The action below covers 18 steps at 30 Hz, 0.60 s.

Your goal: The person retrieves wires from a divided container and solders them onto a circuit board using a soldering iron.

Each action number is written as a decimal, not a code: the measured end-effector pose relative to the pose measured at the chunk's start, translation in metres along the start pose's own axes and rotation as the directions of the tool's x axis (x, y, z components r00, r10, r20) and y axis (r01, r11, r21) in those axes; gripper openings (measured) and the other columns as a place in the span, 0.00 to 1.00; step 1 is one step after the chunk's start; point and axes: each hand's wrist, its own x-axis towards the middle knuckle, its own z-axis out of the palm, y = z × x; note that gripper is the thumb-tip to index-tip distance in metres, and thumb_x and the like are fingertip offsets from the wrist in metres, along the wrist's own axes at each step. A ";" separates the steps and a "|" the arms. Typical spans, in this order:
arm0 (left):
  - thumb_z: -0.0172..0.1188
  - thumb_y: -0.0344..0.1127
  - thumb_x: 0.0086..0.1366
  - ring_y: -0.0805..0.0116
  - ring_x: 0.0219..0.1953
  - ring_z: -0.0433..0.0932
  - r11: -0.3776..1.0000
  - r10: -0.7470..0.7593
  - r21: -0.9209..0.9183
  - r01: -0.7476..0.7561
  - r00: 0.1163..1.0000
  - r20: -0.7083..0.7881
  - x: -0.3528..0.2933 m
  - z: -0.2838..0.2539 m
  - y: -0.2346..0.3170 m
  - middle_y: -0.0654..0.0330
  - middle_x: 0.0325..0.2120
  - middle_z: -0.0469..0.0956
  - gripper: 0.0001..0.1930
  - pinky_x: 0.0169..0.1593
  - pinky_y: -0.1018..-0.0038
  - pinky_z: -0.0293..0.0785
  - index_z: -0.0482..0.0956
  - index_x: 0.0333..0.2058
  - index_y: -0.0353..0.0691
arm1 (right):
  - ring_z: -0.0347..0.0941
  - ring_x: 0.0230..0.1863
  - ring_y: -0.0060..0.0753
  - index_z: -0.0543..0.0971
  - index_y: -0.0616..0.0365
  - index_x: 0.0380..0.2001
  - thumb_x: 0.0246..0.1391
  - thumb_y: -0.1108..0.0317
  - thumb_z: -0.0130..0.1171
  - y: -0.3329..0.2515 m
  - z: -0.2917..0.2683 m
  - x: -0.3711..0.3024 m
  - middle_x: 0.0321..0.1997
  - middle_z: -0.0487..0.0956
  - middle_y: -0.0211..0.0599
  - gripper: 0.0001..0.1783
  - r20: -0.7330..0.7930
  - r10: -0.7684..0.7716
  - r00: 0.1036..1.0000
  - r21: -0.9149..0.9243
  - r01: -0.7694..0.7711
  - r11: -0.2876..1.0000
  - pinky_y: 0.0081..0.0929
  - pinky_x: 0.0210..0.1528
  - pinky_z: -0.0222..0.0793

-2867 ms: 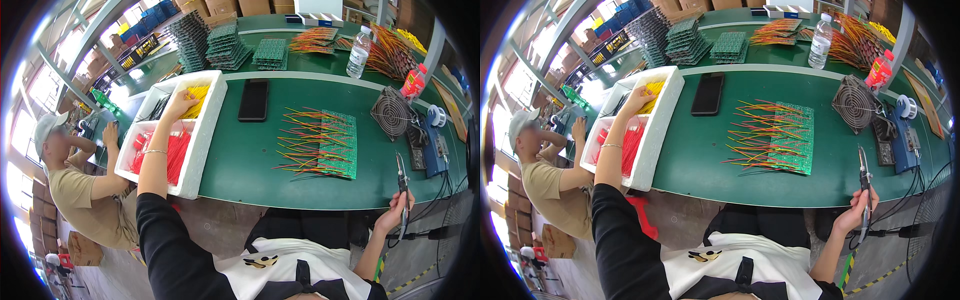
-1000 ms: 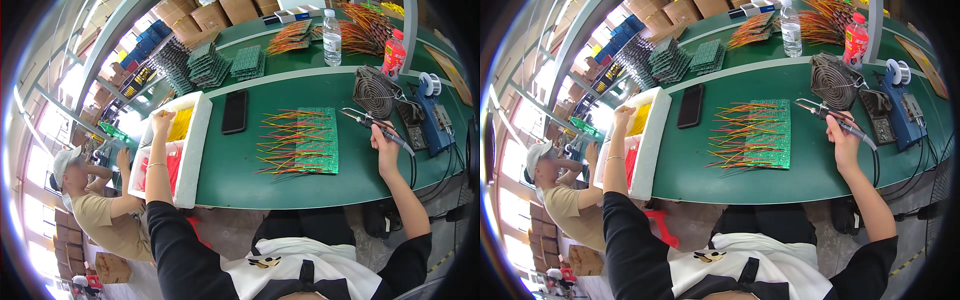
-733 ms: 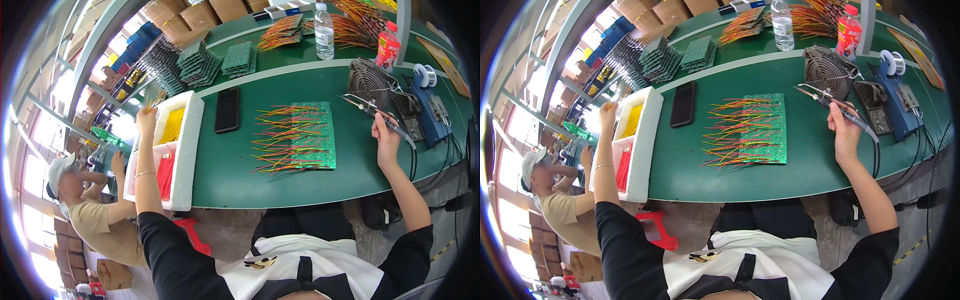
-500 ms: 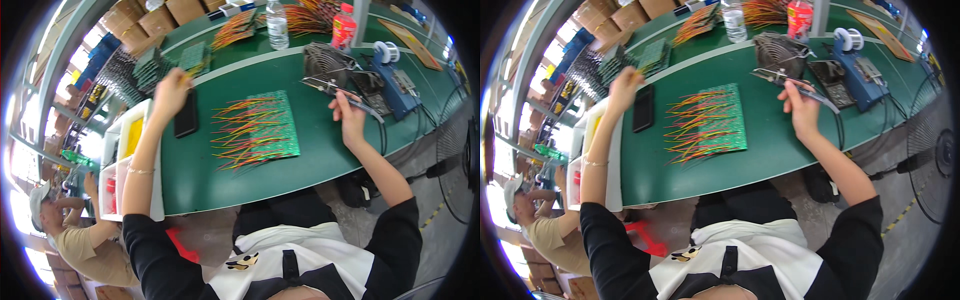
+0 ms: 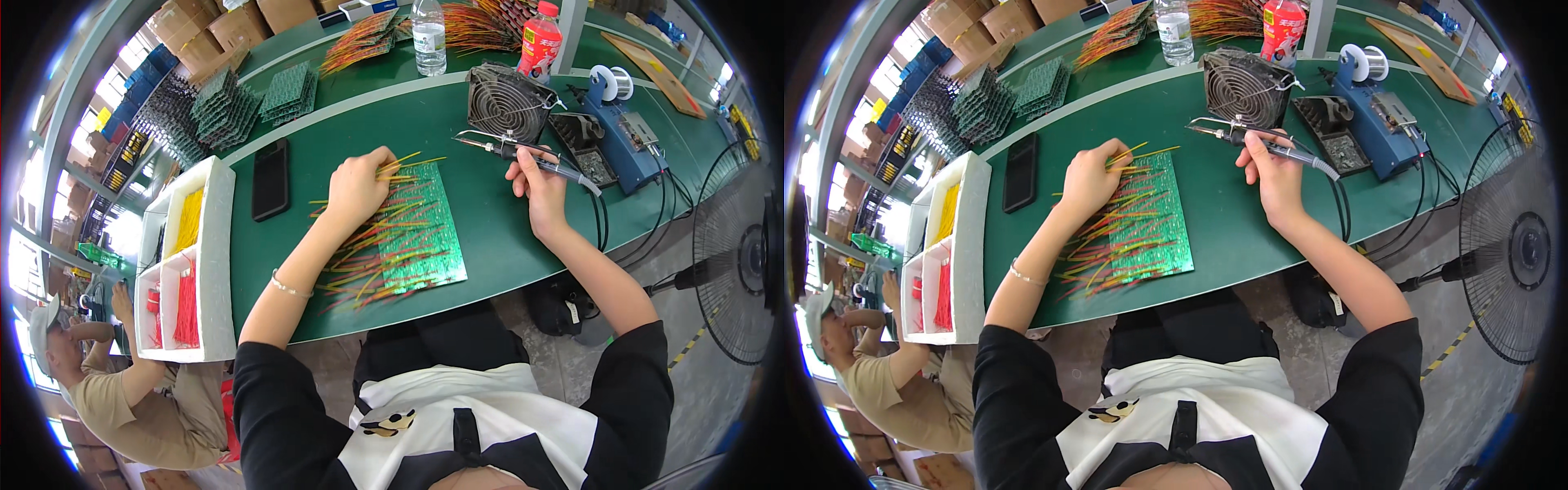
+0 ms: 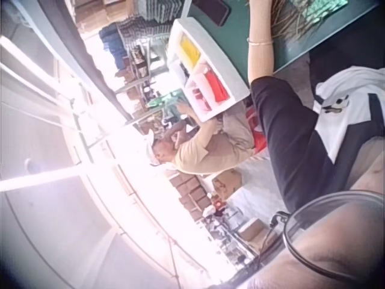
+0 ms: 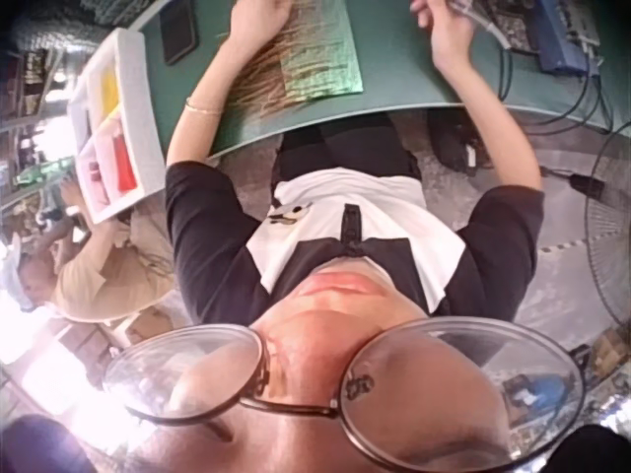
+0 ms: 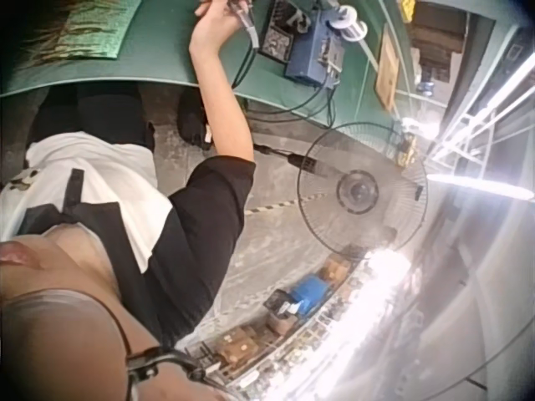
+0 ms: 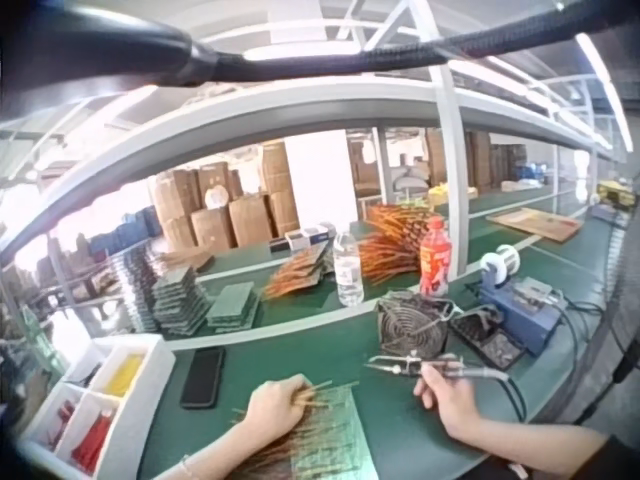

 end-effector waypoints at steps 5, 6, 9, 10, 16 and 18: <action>0.54 0.31 0.56 0.53 0.24 0.74 0.991 0.094 0.109 -0.083 0.990 -0.106 -0.022 -0.025 0.015 0.57 0.24 0.76 0.02 0.26 0.65 0.69 0.72 0.29 0.42 | 0.64 0.19 0.14 0.73 0.60 0.34 0.48 0.72 0.62 -0.003 0.006 0.000 0.22 0.73 0.30 0.11 0.015 0.059 0.998 0.001 -0.059 0.998 0.12 0.22 0.59; 0.54 0.30 0.56 0.55 0.23 0.74 0.982 0.143 0.145 -0.123 0.980 -0.139 -0.023 -0.025 0.016 0.58 0.24 0.75 0.02 0.25 0.66 0.69 0.71 0.28 0.42 | 0.64 0.19 0.14 0.73 0.60 0.34 0.48 0.72 0.62 -0.001 0.004 0.000 0.22 0.73 0.30 0.11 0.010 0.060 0.998 -0.005 -0.060 0.998 0.12 0.22 0.59; 0.53 0.27 0.54 0.58 0.19 0.72 0.946 0.268 0.208 -0.248 0.961 -0.074 -0.030 -0.025 0.013 0.60 0.23 0.73 0.02 0.21 0.68 0.67 0.71 0.28 0.41 | 0.63 0.19 0.14 0.74 0.61 0.34 0.48 0.71 0.62 0.005 0.003 0.004 0.21 0.72 0.29 0.10 0.046 0.067 0.997 0.006 -0.067 0.998 0.12 0.21 0.58; 0.53 0.27 0.54 0.58 0.18 0.72 0.927 0.316 0.222 -0.303 0.948 -0.026 -0.033 -0.025 0.011 0.60 0.23 0.73 0.03 0.20 0.69 0.67 0.71 0.28 0.41 | 0.63 0.19 0.14 0.74 0.61 0.34 0.48 0.71 0.61 0.005 0.006 0.005 0.20 0.72 0.29 0.10 0.055 0.088 0.995 0.035 -0.090 0.995 0.12 0.21 0.57; 0.56 0.25 0.54 0.64 0.16 0.74 0.950 0.302 -0.060 -0.306 0.950 -0.077 -0.034 -0.013 -0.009 0.59 0.18 0.75 0.03 0.20 0.74 0.67 0.71 0.27 0.38 | 0.60 0.16 0.13 0.74 0.61 0.32 0.49 0.70 0.60 0.008 0.019 0.006 0.18 0.70 0.28 0.09 0.092 0.107 0.990 0.038 -0.111 0.993 0.13 0.17 0.54; 0.57 0.24 0.54 0.67 0.15 0.74 0.937 0.295 -0.171 -0.305 0.952 -0.083 -0.035 -0.009 -0.013 0.58 0.17 0.75 0.04 0.20 0.77 0.67 0.71 0.27 0.37 | 0.59 0.14 0.13 0.73 0.60 0.31 0.50 0.70 0.59 0.008 0.011 0.003 0.17 0.70 0.29 0.07 0.100 0.125 0.987 0.090 -0.135 0.987 0.12 0.16 0.53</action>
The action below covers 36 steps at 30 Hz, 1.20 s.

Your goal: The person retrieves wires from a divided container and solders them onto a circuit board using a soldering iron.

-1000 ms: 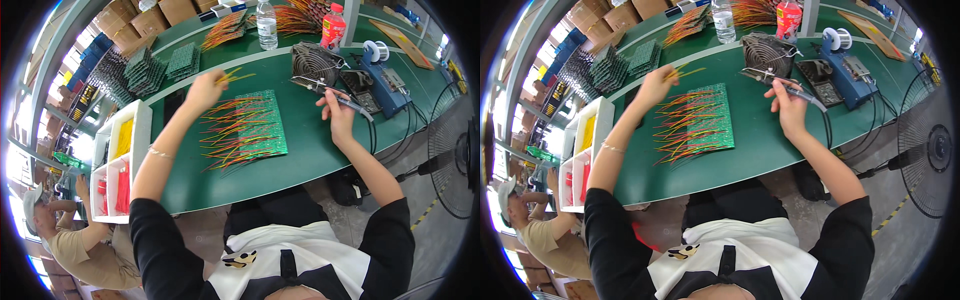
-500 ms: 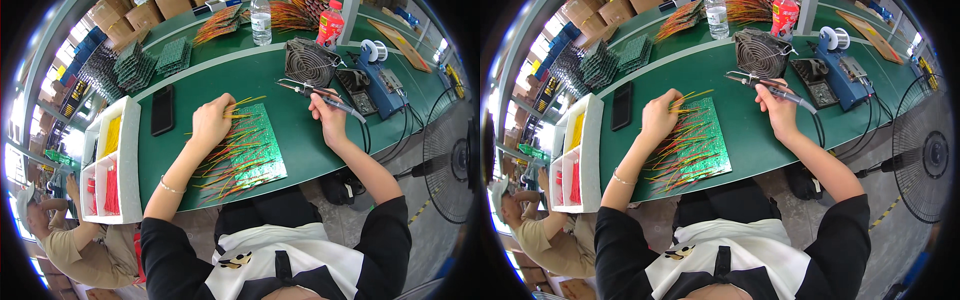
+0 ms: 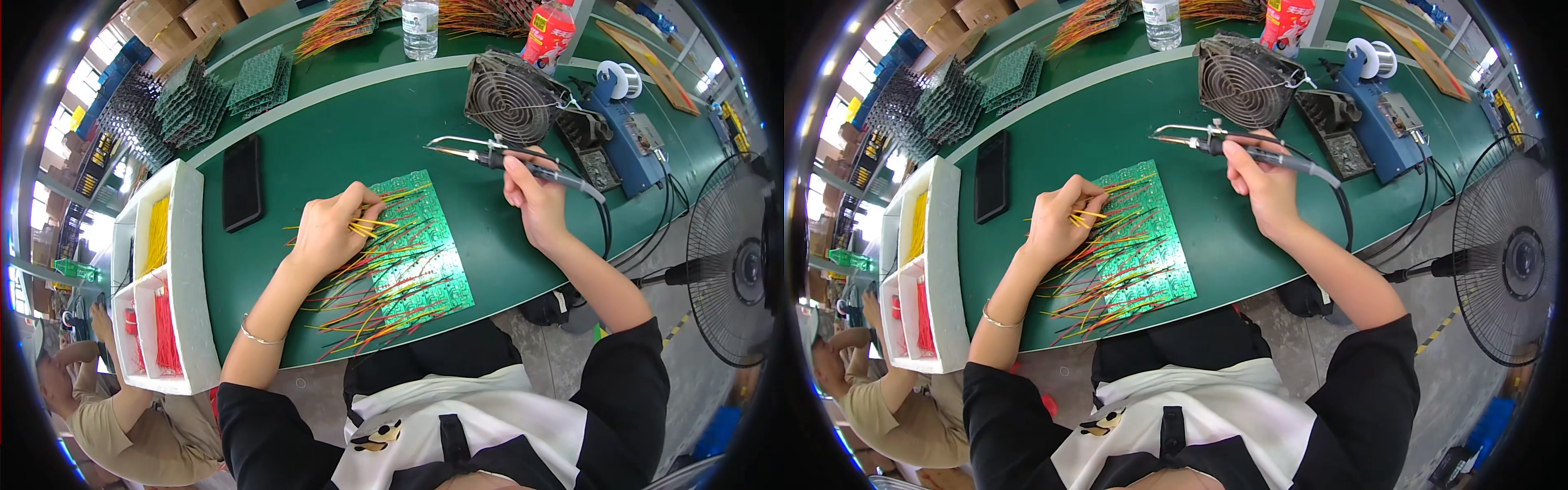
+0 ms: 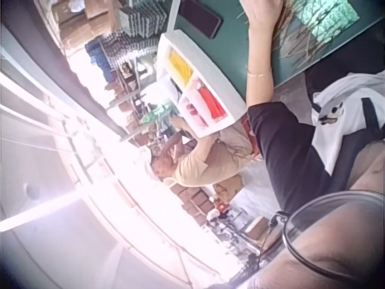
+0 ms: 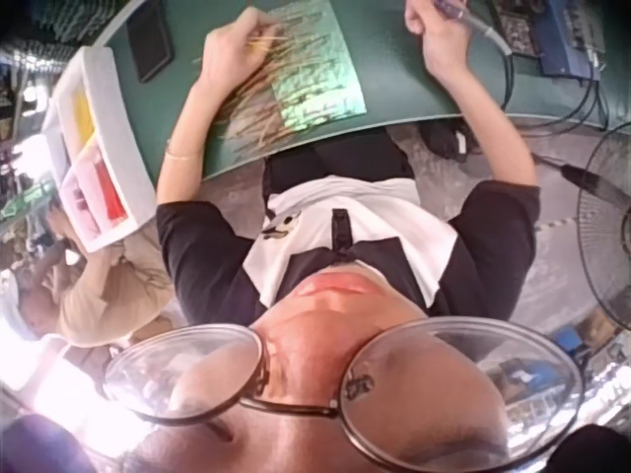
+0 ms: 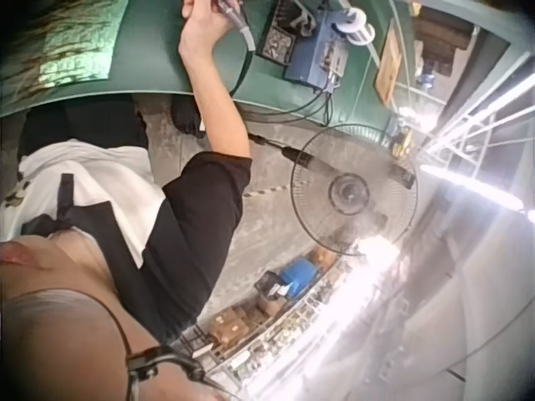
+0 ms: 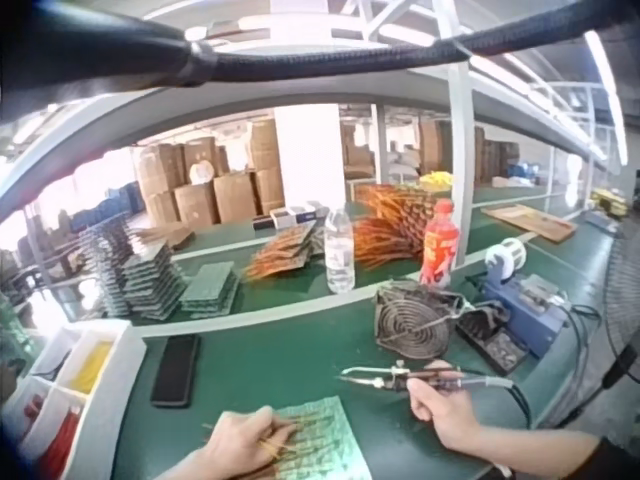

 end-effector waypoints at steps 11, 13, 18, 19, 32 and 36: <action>0.60 0.22 0.53 0.81 0.10 0.60 0.981 -0.106 -0.165 0.104 0.994 -0.005 0.000 0.004 -0.004 0.64 0.08 0.65 0.03 0.17 0.83 0.56 0.76 0.27 0.35 | 0.56 0.11 0.12 0.70 0.59 0.27 0.50 0.71 0.56 -0.009 -0.010 -0.018 0.14 0.68 0.29 0.06 0.056 0.106 0.993 -0.095 -0.100 0.990 0.12 0.13 0.50; 0.60 0.22 0.53 0.81 0.10 0.59 0.982 -0.109 -0.154 0.109 0.994 0.009 0.000 0.004 -0.004 0.65 0.07 0.63 0.03 0.17 0.83 0.55 0.76 0.27 0.35 | 0.55 0.11 0.12 0.69 0.59 0.26 0.50 0.71 0.56 -0.010 -0.011 -0.019 0.13 0.67 0.29 0.06 0.041 0.098 0.994 -0.071 -0.095 0.993 0.12 0.12 0.49; 0.61 0.23 0.53 0.81 0.10 0.57 0.974 -0.114 -0.195 0.111 0.994 -0.002 -0.001 0.004 -0.006 0.65 0.07 0.61 0.03 0.17 0.83 0.54 0.77 0.27 0.35 | 0.54 0.11 0.11 0.68 0.58 0.26 0.50 0.70 0.55 -0.010 -0.012 -0.021 0.13 0.66 0.28 0.07 0.071 0.082 0.994 -0.129 -0.072 0.989 0.12 0.13 0.49; 0.61 0.23 0.53 0.81 0.10 0.57 0.975 -0.114 -0.193 0.112 0.993 -0.002 -0.001 0.004 -0.006 0.65 0.07 0.61 0.03 0.17 0.83 0.54 0.77 0.27 0.35 | 0.54 0.11 0.12 0.68 0.58 0.25 0.49 0.70 0.56 -0.011 -0.012 -0.021 0.12 0.67 0.29 0.07 0.056 0.087 0.995 -0.113 -0.080 0.990 0.12 0.13 0.49; 0.60 0.22 0.53 0.81 0.10 0.60 0.975 -0.098 -0.200 0.098 0.995 0.013 -0.002 0.005 -0.009 0.62 0.10 0.69 0.03 0.17 0.83 0.56 0.76 0.27 0.34 | 0.56 0.11 0.12 0.70 0.60 0.28 0.51 0.71 0.55 -0.012 -0.012 -0.023 0.13 0.68 0.30 0.05 0.085 0.092 0.992 -0.114 -0.082 0.990 0.13 0.13 0.52; 0.60 0.22 0.53 0.81 0.11 0.61 0.977 -0.091 -0.192 0.093 0.996 0.020 -0.003 0.005 -0.011 0.62 0.12 0.72 0.03 0.17 0.84 0.57 0.76 0.27 0.33 | 0.56 0.11 0.13 0.70 0.60 0.28 0.51 0.71 0.55 -0.011 -0.012 -0.024 0.13 0.69 0.30 0.06 0.084 0.081 0.993 -0.122 -0.071 0.990 0.13 0.13 0.53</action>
